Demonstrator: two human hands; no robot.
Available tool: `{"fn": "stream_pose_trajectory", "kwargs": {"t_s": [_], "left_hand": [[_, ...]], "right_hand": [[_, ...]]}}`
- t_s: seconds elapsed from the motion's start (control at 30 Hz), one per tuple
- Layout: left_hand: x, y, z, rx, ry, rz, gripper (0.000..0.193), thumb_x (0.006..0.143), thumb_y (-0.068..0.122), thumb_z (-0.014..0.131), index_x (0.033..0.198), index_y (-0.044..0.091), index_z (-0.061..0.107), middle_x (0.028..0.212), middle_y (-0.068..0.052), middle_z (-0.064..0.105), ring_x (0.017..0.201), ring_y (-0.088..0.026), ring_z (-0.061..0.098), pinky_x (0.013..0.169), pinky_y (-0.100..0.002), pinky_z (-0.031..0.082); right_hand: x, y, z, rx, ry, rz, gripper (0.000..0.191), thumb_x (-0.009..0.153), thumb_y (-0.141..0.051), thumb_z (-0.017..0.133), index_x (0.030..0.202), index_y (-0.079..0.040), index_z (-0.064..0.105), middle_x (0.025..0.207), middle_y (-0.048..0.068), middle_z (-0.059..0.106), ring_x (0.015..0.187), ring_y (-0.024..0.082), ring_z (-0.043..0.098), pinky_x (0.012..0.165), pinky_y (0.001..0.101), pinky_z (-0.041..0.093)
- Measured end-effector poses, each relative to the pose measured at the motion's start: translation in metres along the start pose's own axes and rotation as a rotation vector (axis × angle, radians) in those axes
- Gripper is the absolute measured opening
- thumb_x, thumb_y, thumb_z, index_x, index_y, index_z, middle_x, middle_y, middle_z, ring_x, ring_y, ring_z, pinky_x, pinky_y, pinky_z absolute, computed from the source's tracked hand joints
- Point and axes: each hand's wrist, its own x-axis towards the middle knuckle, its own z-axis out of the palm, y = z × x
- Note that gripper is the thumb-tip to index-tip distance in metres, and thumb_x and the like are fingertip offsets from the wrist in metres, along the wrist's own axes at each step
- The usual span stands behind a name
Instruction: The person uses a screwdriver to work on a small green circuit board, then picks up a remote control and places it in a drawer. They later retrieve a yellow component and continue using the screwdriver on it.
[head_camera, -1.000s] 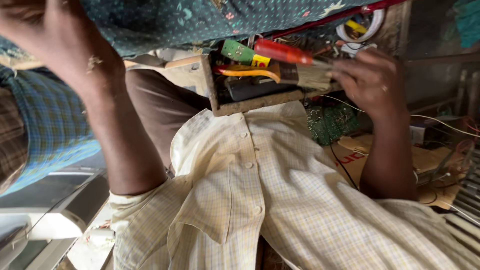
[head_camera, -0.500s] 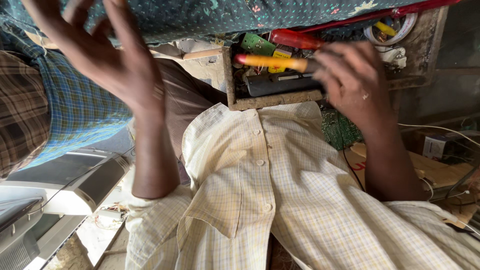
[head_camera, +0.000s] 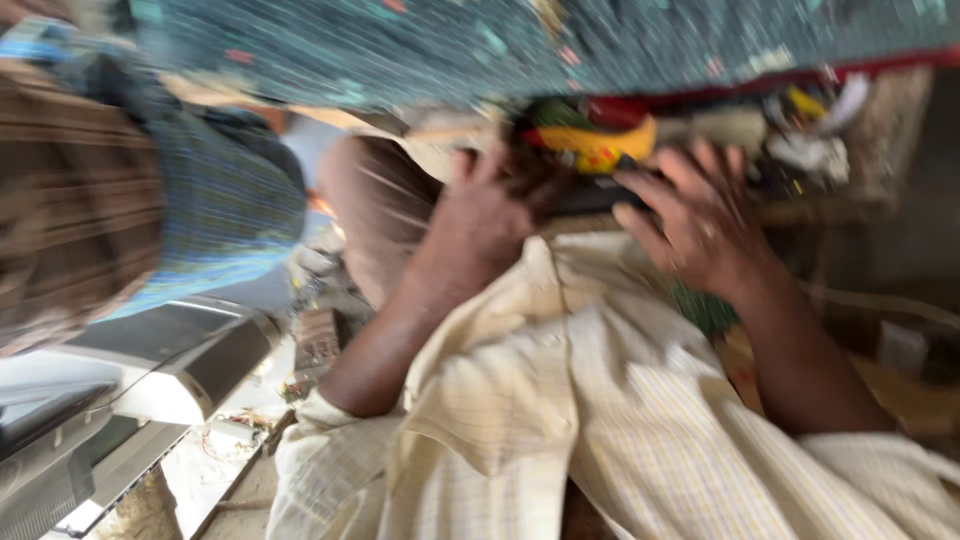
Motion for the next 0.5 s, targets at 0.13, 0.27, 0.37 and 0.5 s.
{"fn": "stream_pose_trajectory", "kwargs": {"t_s": [0.13,0.27,0.37,0.5], "left_hand": [[0.000,0.000,-0.004,-0.123,-0.008,-0.013,0.041,0.092,0.025,0.066,0.130,0.009,0.068,0.126,-0.008,0.068,0.122,-0.029,0.052,0.099,-0.055,0.039],[0.001,0.007,-0.012,-0.275,0.003,-0.096,0.041,0.099,0.033,0.068,0.132,0.010,0.067,0.116,-0.007,0.068,0.111,-0.030,0.051,0.090,-0.053,0.037],[-0.002,0.013,-0.019,-0.514,0.041,-0.325,0.063,0.098,0.043,0.070,0.150,0.011,0.054,0.112,-0.009,0.064,0.116,-0.027,0.053,0.102,-0.049,0.039],[-0.002,0.020,-0.018,-1.114,0.341,-0.033,0.083,0.104,0.042,0.071,0.163,0.010,0.022,0.152,-0.015,0.041,0.142,-0.029,0.043,0.123,-0.043,0.037]], "right_hand": [[0.005,-0.015,-0.001,0.063,0.010,0.002,0.047,0.085,-0.038,0.077,0.124,-0.011,0.074,0.117,0.009,0.063,0.108,0.032,0.052,0.096,0.0516,0.034],[0.006,-0.020,-0.010,0.157,0.135,-0.052,0.040,0.088,-0.026,0.082,0.122,-0.007,0.073,0.117,0.006,0.068,0.108,0.029,0.059,0.098,0.0471,0.040],[0.006,-0.031,-0.026,0.226,0.328,-0.062,0.038,0.091,-0.014,0.088,0.124,-0.004,0.071,0.112,0.010,0.068,0.106,0.028,0.062,0.093,0.0413,0.048],[0.012,-0.061,-0.044,0.449,0.521,0.098,0.034,0.097,-0.002,0.091,0.123,-0.001,0.069,0.110,0.011,0.067,0.089,0.016,0.064,0.077,0.0302,0.052]]}}
